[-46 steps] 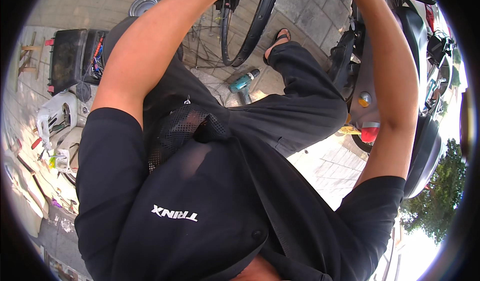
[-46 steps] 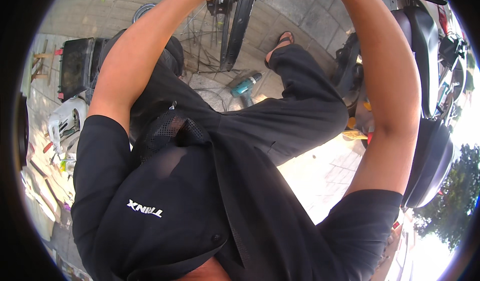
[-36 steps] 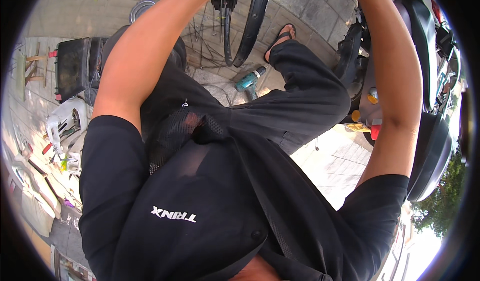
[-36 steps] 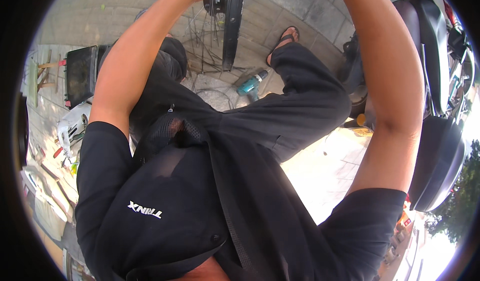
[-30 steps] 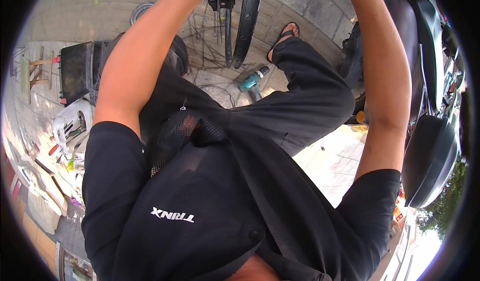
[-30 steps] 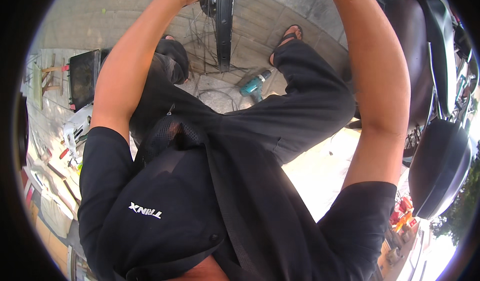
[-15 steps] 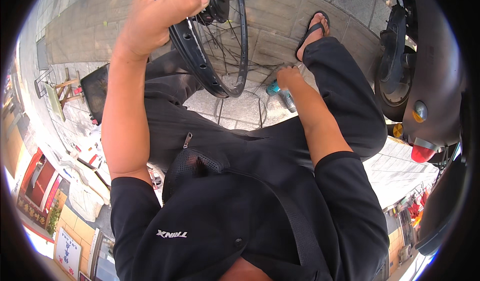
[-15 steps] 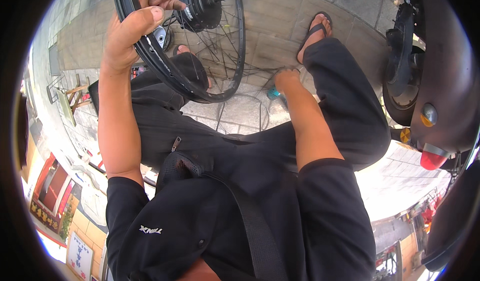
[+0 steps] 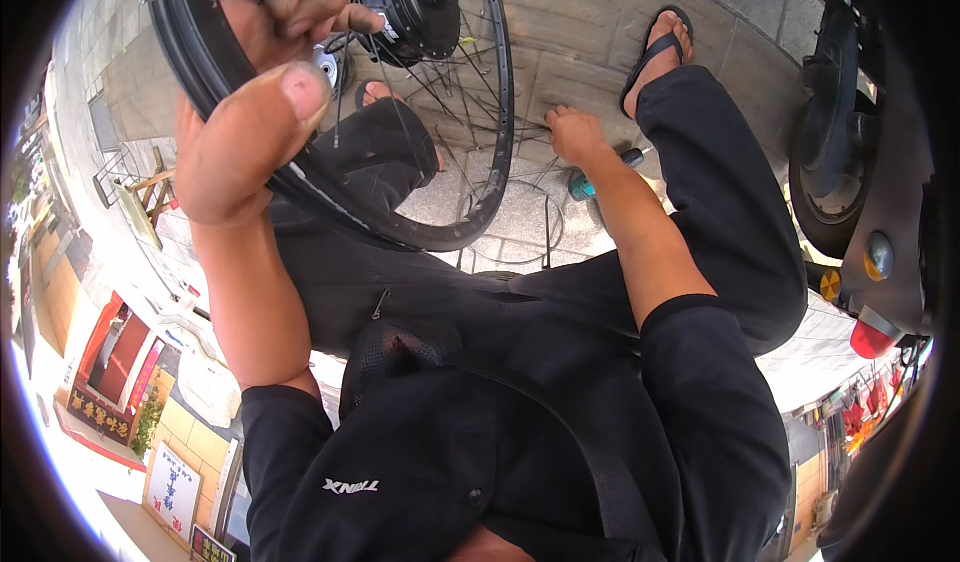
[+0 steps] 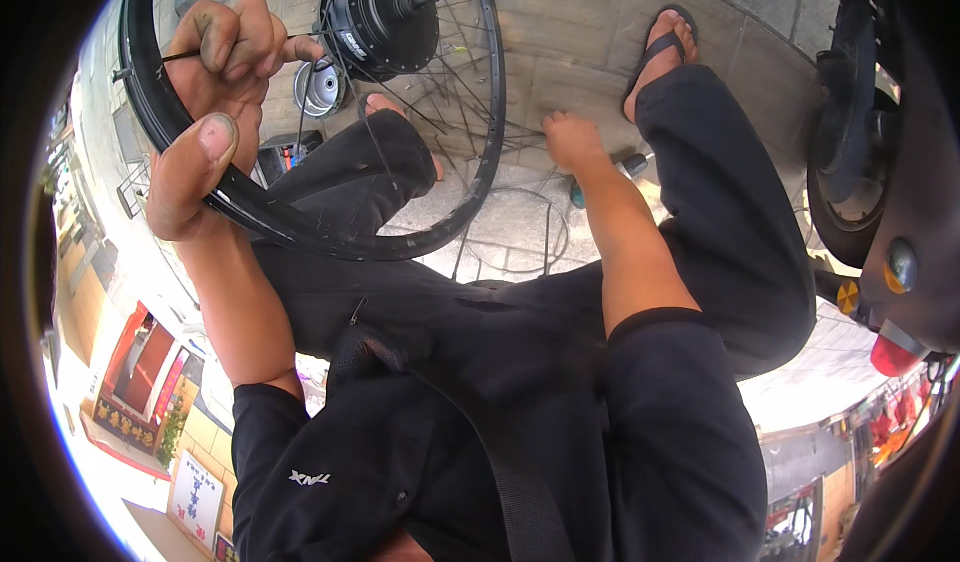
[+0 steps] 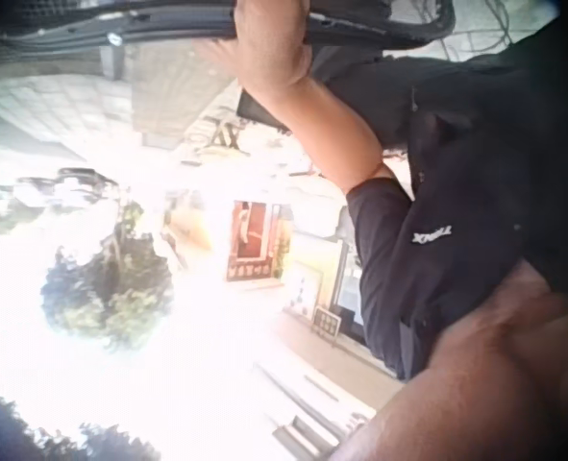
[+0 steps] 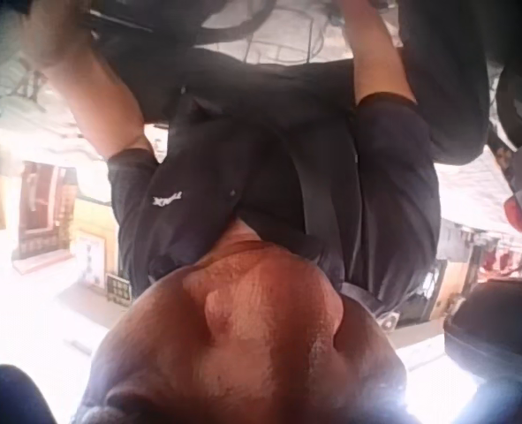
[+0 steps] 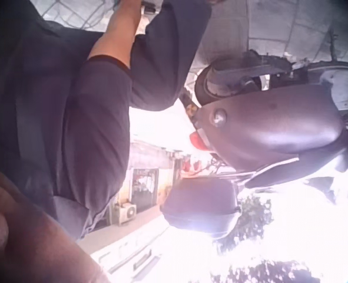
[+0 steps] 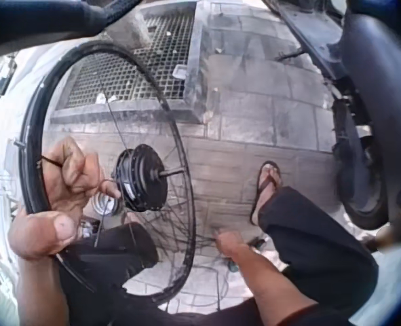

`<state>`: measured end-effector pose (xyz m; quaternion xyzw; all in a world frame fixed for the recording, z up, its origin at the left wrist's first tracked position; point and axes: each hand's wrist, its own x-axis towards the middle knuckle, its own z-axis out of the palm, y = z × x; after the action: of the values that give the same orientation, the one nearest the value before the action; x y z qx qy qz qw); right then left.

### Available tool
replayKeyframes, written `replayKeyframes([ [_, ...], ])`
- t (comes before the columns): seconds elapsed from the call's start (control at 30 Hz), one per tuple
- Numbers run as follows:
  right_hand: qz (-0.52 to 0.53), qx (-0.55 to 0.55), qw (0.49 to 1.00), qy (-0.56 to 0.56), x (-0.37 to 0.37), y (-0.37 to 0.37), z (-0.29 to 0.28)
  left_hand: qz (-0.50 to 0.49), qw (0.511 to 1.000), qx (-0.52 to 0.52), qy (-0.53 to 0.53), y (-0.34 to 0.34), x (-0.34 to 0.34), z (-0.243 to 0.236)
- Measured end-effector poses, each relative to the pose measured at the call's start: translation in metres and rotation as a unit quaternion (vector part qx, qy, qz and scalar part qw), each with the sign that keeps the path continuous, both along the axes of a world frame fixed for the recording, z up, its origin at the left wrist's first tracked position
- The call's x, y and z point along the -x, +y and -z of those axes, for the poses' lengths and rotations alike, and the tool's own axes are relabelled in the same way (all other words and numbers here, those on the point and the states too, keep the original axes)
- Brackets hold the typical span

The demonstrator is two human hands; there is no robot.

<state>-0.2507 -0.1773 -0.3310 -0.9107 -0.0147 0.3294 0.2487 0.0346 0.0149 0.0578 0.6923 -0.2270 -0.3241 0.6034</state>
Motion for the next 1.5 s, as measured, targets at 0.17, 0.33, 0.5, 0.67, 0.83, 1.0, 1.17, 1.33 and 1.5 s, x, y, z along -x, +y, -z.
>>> replayKeyframes([
  [0.17,0.01,-0.008,0.999,-0.051,0.006,0.013,0.014,-0.025,1.0,0.0,-0.002,-0.006,0.006,-0.004],
  [0.33,-0.13,0.035,0.99,-0.039,-0.003,0.011,0.02,-0.036,0.998,0.047,0.028,-0.005,0.007,0.002],
  [0.5,-0.147,-0.012,0.989,-0.011,-0.018,0.003,0.011,-0.03,0.998,0.054,0.027,-0.002,0.006,0.003],
  [0.67,-0.088,-0.034,0.993,0.067,-0.04,-0.012,-0.027,-0.035,0.997,0.053,0.042,0.002,0.004,0.006],
  [0.83,-0.09,0.005,0.991,0.099,-0.097,-0.077,-0.092,-0.018,0.997,0.059,0.043,0.011,-0.001,0.01],
  [1.0,0.121,-0.028,0.988,0.09,-0.164,-0.141,-0.209,-0.029,0.995,0.074,0.053,0.016,-0.004,0.009],
  [1.17,0.222,-0.227,0.948,0.018,-0.17,-0.137,-0.226,-0.032,0.994,0.085,0.059,0.021,-0.007,0.013],
  [1.33,0.191,-0.284,0.938,-0.06,-0.17,-0.095,-0.206,-0.028,0.994,0.083,0.063,0.023,-0.007,0.014],
  [1.5,0.201,-0.304,0.928,-0.08,-0.169,-0.084,-0.188,-0.02,0.994,0.088,0.063,0.025,-0.01,0.017],
])
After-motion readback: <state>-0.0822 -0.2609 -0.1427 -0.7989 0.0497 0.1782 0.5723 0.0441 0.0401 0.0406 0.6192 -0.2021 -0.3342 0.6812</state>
